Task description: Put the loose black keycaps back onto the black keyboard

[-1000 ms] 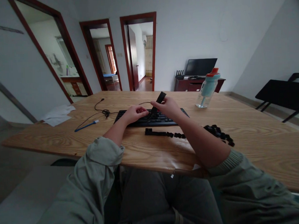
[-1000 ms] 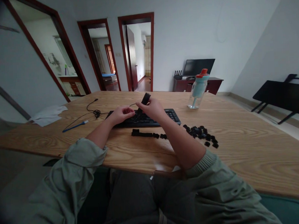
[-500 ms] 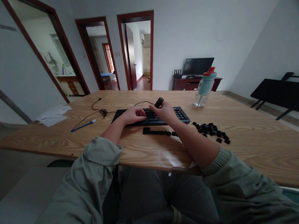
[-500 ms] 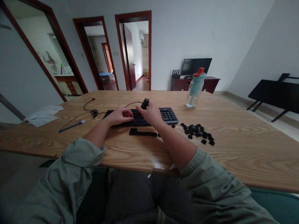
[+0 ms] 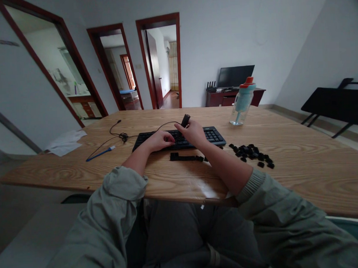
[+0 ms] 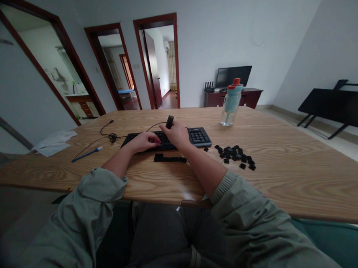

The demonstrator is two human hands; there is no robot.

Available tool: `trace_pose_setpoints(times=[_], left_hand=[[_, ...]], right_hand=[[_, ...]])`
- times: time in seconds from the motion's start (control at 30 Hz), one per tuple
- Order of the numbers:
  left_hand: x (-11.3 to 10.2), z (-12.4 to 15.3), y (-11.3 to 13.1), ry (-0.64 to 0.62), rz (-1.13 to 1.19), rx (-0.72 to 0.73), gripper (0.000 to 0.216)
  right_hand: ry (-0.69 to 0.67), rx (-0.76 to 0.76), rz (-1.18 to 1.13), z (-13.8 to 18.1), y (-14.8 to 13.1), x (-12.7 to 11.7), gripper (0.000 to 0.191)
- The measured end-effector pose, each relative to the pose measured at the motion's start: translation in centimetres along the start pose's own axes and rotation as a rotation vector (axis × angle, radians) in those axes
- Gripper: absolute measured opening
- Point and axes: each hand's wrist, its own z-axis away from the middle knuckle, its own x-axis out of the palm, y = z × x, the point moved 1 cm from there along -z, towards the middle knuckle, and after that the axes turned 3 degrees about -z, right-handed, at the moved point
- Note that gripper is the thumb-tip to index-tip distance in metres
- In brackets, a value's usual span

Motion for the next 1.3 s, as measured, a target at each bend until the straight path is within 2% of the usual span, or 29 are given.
trace_pose_setpoints(times=[0.2,0.47,0.63,0.9,1.1,1.3], left_hand=[[0.2,-0.2,-0.4,0.012,-0.038,0.029,0.012],[0.6,-0.3,-0.7,-0.012,-0.087,0.107,0.013],[0.4,-0.2,-0.5,-0.026,-0.063,0.076,0.014],[0.2,-0.3,-0.5,-0.114,0.033,0.072,0.017],[-0.4,0.2,-0.3,-0.125,0.006,-0.019,0.022],[-0.8,0.5,0.2,-0.037,-0.038,-0.049,0.022]], right_hand=[[-0.016,0.003,-0.023,-0.5,-0.1,0.6,0.038],[-0.027,-0.028,0.016,1.1,0.3,0.1,0.035],[-0.075,-0.068,0.133,2.1,-0.4,-0.6,0.033],[-0.146,-0.124,0.252,4.0,-1.1,-1.0,0.026],[-0.265,-0.171,0.124,4.5,-0.5,-1.8,0.019],[-0.232,-0.122,-0.005,3.4,1.1,-2.6,0.020]])
